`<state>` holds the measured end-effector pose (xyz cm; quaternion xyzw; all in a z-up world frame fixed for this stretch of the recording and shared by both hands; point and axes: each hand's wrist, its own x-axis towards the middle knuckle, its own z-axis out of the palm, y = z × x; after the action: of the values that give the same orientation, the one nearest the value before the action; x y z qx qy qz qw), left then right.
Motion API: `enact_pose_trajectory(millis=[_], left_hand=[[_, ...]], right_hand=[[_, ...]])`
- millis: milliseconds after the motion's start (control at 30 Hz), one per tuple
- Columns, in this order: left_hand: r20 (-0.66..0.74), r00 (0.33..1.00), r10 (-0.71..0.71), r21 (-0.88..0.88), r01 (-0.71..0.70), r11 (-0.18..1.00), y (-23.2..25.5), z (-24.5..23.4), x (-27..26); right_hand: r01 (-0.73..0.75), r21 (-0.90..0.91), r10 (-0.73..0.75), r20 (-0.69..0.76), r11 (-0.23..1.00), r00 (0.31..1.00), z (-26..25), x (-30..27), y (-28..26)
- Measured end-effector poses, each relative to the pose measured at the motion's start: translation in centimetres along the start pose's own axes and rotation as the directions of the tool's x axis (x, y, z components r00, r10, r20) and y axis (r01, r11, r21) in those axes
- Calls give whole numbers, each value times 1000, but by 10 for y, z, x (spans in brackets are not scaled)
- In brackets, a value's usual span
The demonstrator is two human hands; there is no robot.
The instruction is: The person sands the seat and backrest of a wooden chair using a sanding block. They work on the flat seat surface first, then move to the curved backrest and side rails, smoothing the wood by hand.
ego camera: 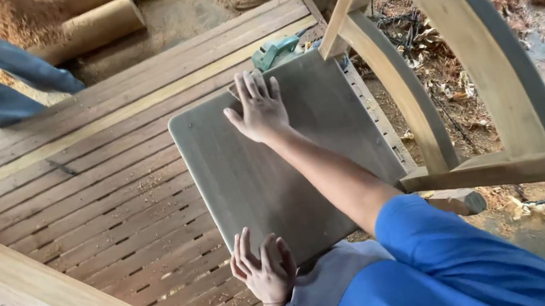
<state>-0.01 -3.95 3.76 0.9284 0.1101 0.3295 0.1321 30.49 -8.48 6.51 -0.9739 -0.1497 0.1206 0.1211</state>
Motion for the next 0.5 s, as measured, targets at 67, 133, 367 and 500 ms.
enact_pose_trajectory(millis=[67, 133, 367, 500], left_hand=[[30, 999, -13, 18, 13, 1000, 1, -2, 1], [28, 999, -29, 23, 28, 999, 0, 0, -2], [51, 999, 14, 14, -15, 1000, 3, -5, 2], [75, 997, 37, -44, -34, 998, 0, -16, 1]], right_hand=[[18, -3, -18, -58, 1000, 998, 9, 15, 0], [101, 6, -100, -97, 995, 990, 20, -24, 2], [36, -39, -41, -125, 999, 991, 31, -207, 78], [-204, 23, 200, -333, 979, 922, 7, -154, 105]])
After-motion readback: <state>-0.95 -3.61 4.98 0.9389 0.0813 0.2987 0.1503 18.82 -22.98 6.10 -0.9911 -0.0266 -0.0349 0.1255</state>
